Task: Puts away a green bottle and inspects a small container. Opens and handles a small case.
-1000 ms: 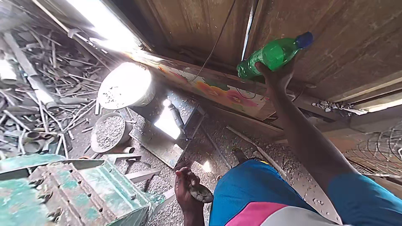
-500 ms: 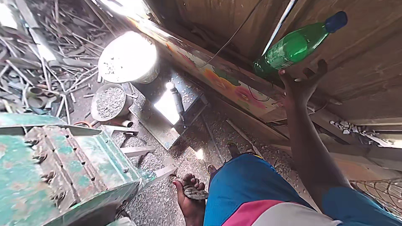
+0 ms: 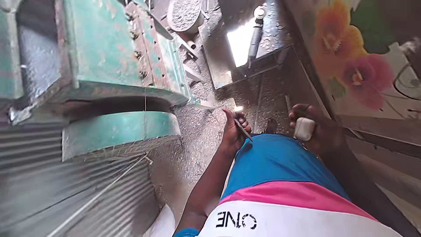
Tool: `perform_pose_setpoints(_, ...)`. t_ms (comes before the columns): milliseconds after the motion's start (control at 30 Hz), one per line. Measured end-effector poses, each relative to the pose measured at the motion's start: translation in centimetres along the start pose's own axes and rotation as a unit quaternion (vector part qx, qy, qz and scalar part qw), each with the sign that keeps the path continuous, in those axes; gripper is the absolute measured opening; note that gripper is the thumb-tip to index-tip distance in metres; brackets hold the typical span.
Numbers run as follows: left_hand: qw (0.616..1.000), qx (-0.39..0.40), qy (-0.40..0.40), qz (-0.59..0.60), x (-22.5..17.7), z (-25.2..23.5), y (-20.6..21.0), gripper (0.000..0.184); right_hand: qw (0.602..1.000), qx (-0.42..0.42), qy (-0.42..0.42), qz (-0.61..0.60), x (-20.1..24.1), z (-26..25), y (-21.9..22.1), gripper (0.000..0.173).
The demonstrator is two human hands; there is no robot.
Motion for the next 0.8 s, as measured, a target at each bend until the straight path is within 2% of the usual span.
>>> perform_pose_setpoints(100, 0.999, -0.004, -0.024, 0.045, -1.0, 0.6, -0.8, 0.077, 0.995, 0.089, 0.041, 0.031, -2.7, -0.8, 3.2, 0.028)
perform_pose_setpoints(200, 0.999, -0.005, -0.003, 0.037, -2.8, 1.7, -2.4, 0.079, 0.989, 0.123, 0.058, 0.064, -3.8, -1.8, 5.7, 0.028)
perform_pose_setpoints(400, 0.996, -0.002, 0.033, 0.082, -4.8, 2.8, -6.7, 0.047, 0.986, 0.127, 0.096, 0.043, -5.6, -3.4, 10.6, 0.03)
perform_pose_setpoints(500, 0.995, 0.003, 0.059, 0.076, -5.8, 3.2, -7.9, 0.035, 0.98, 0.155, 0.122, 0.005, -7.3, -4.0, 12.8, 0.03)
perform_pose_setpoints(600, 0.995, 0.031, 0.067, 0.065, -6.3, 3.6, -8.6, 0.043, 0.972, 0.195, 0.128, -0.031, -8.5, -3.9, 14.8, 0.026)
perform_pose_setpoints(667, 0.993, 0.057, 0.053, 0.087, -6.6, 3.8, -8.7, 0.051, 0.972, 0.206, 0.117, -0.009, -8.7, -3.9, 15.7, 0.022)
perform_pose_setpoints(733, 0.99, 0.08, 0.056, 0.102, -7.0, 4.0, -8.9, 0.05, 0.97, 0.219, 0.094, 0.049, -8.5, -3.8, 16.6, 0.032)
perform_pose_setpoints(800, 0.99, 0.088, 0.078, 0.079, -7.7, 4.4, -9.0, 0.036, 0.965, 0.233, 0.054, 0.105, -8.0, -3.6, 17.7, 0.043)
Point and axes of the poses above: each hand's wrist, its own z-axis away from the middle knuckle, its own y-axis out of the palm, x = y × z, the point moved 6 cm from there along -z, towards the middle knuckle, and after that the axes turned 4 degrees about -z, right-handed, at the moved point
